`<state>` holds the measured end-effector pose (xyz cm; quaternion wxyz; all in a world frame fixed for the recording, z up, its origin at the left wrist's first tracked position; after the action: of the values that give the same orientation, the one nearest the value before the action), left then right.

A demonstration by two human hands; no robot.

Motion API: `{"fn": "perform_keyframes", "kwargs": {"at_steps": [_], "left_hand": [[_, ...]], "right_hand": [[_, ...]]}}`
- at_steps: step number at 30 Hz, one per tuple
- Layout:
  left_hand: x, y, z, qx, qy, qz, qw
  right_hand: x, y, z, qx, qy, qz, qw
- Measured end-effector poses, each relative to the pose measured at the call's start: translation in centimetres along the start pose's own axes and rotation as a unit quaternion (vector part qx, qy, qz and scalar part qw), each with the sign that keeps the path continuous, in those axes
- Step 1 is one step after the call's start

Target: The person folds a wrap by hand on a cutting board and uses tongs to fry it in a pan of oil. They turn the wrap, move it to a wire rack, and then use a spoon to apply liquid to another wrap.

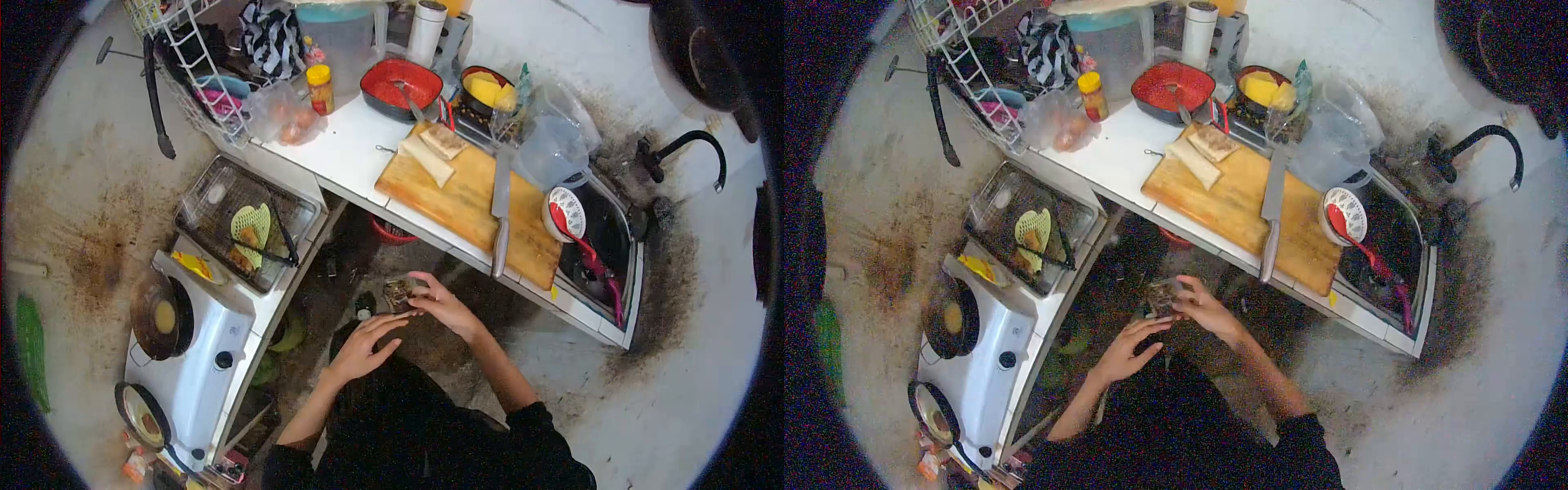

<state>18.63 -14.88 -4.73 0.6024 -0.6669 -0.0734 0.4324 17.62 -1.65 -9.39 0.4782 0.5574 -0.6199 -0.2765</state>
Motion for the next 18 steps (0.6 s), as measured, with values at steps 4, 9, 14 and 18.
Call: {"fn": "perform_keyframes", "kwargs": {"at_steps": [4,9,14,18], "left_hand": [[5.0,7.5,-3.5,-0.119,-0.017,-0.065,0.991],[11.0,18.2,-3.4,-0.228,-0.095,-0.19,0.95],[15.1,23.2,3.3,-0.156,-0.044,-0.273,0.948],[14.2,24.5,7.3,-0.162,-0.086,-0.229,0.956]], "right_hand": [[-3.7,-8.3,0.7,0.033,-0.089,0.051,0.994],[-6.8,-18.0,4.4,0.098,-0.161,0.183,0.965],[-10.7,-21.9,9.6,0.068,-0.222,0.345,0.909],[-14.0,-19.4,16.1,0.01,-0.298,0.395,0.869]]}}
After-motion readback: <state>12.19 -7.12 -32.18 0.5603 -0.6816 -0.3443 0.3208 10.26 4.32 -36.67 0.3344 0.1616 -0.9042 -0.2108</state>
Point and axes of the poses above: each hand's wrist, its own z-axis towards the middle knuckle, its own x-axis out of the palm, y = z × x, the point moved 8 cm from there along z, towards the middle knuckle, and after that the axes turned 6 degrees about z, right-handed, at the moved point
